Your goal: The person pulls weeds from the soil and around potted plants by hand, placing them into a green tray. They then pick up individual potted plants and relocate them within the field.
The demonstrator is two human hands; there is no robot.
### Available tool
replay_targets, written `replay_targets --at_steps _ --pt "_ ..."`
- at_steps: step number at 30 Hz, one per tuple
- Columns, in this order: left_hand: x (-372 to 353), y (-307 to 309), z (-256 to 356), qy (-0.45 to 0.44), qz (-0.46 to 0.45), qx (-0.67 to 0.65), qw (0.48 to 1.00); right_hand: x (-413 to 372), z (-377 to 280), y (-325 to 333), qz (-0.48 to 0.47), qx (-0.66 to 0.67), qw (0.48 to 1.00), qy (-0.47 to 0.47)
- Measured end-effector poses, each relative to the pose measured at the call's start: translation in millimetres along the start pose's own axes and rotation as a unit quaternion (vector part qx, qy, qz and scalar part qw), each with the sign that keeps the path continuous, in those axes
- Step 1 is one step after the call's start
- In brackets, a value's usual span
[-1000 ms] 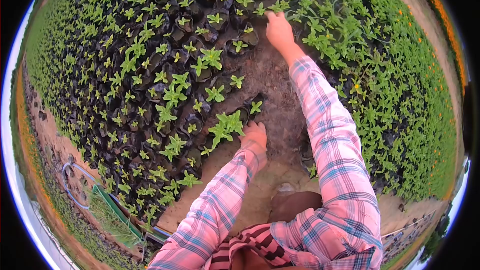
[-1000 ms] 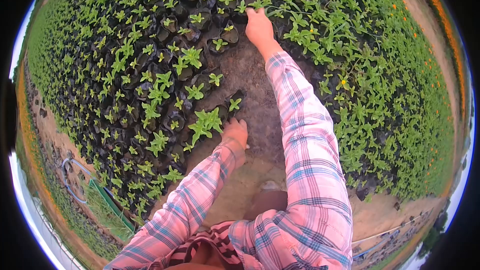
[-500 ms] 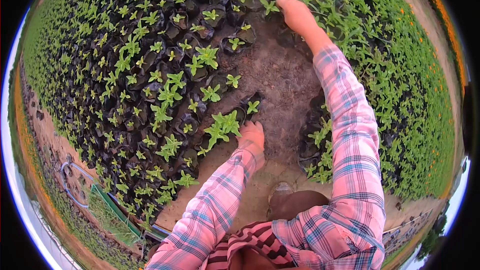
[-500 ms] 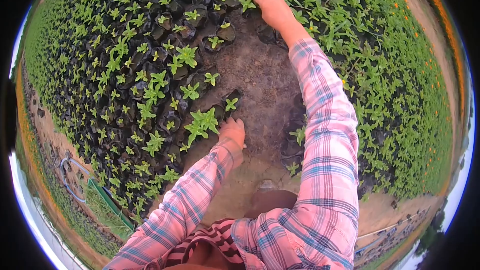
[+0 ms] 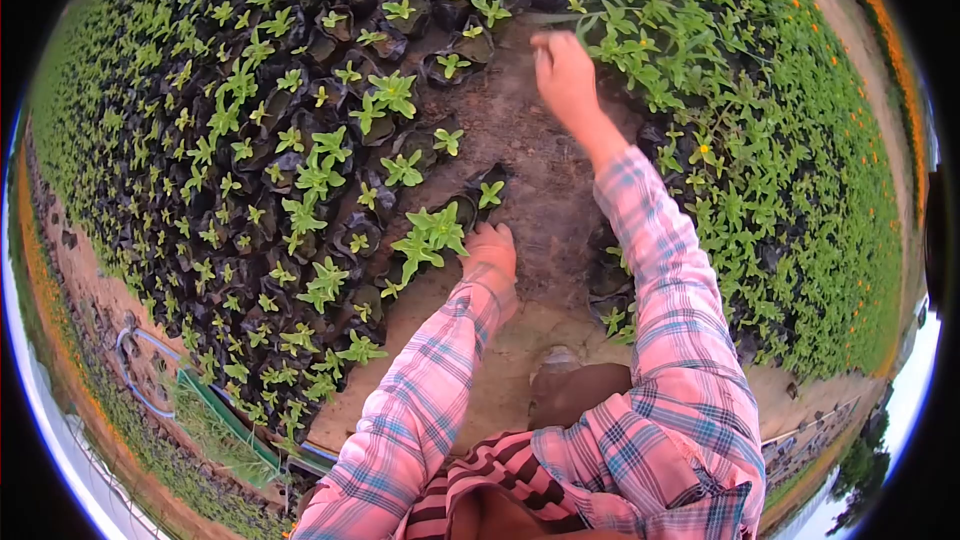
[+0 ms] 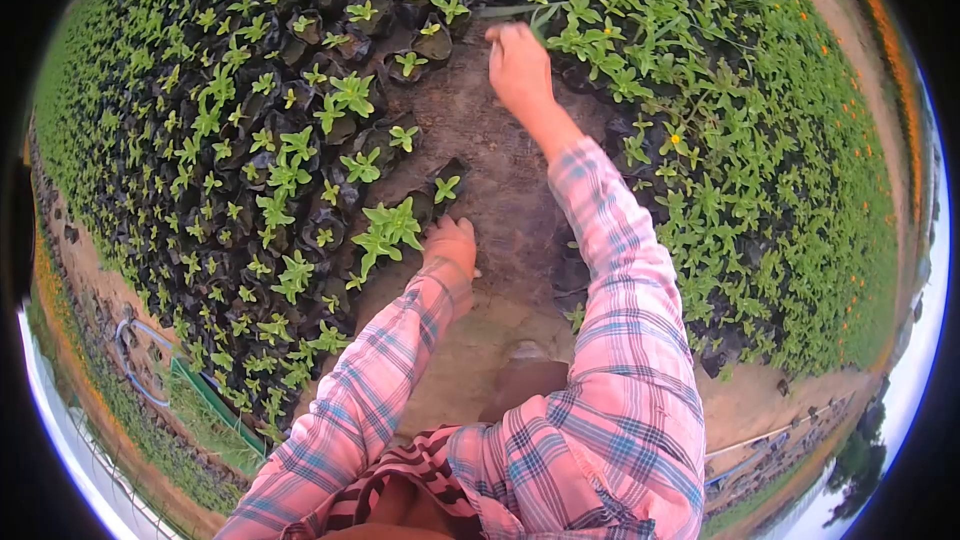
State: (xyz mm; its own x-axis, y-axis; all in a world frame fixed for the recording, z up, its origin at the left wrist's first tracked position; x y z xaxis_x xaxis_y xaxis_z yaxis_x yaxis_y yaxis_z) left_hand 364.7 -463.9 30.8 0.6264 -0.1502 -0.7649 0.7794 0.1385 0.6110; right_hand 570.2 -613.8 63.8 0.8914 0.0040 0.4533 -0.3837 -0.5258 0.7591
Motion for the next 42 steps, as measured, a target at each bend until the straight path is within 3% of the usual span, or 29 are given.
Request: replay_targets --at_steps 5,7,11,15,17,21,30,32,38,39,41,42 --pt "1.4 -3.0 -1.7 -0.007 0.012 0.008 1.000 -28.5 10.6 28.2 -0.041 -0.032 0.998 -0.042" --pt "1.4 -6.1 -0.9 -0.009 0.013 0.015 1.000 -18.6 11.9 38.3 -0.048 -0.134 0.987 -0.079" --pt "0.8 -8.4 -3.8 -0.027 0.054 0.022 0.998 -7.2 36.5 13.8 -0.198 -0.188 0.961 -0.036" --pt "1.5 -9.2 -3.9 -0.017 0.043 0.002 0.999 -6.9 52.2 4.8 -0.153 -0.194 0.969 0.000" --pt "4.9 -10.4 -3.6 0.006 0.051 -0.003 0.999 -11.6 50.0 13.8 -0.104 -0.133 0.985 0.032" --pt "6.4 -12.9 -4.1 0.008 0.044 0.002 0.999 -22.0 19.5 37.7 -0.145 -0.082 0.986 0.022" --pt "1.4 -9.6 -4.2 -0.016 0.060 0.013 0.998 -36.1 -23.1 64.9 -0.236 -0.024 0.963 0.131" --pt "4.5 -11.9 -3.9 -0.013 0.068 0.017 0.997 -35.6 -29.3 65.3 -0.267 -0.035 0.933 0.239" --pt "1.6 -8.7 -2.1 0.002 0.075 0.018 0.997 -32.4 -37.3 19.9 -0.256 0.041 0.897 0.358" --pt "-0.2 -4.4 -1.9 0.006 0.078 0.018 0.997 -30.9 -38.8 20.1 -0.253 0.043 0.896 0.362" --pt "-3.9 -2.1 1.3 0.013 0.061 0.017 0.998 -32.3 -38.1 27.0 -0.321 0.027 0.911 0.256" --pt "8.3 -22.0 -1.8 0.013 0.110 0.001 0.994 -35.1 -35.1 35.7 -0.324 0.060 0.921 0.209"
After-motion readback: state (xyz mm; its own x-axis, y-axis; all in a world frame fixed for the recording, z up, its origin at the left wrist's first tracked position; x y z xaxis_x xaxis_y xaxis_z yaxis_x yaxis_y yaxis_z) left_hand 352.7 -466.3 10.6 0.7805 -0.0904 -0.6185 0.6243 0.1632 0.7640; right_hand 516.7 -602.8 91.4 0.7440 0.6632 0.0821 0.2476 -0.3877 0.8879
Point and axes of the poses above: each hand's wrist, its own x-axis towards the middle knuckle, its own y-axis out of the back of the hand, z = x × y, the point moved 2 cm from there along x, towards the middle knuckle, and after that the axes turned 9 degrees about -x, right-handed, at the moved point
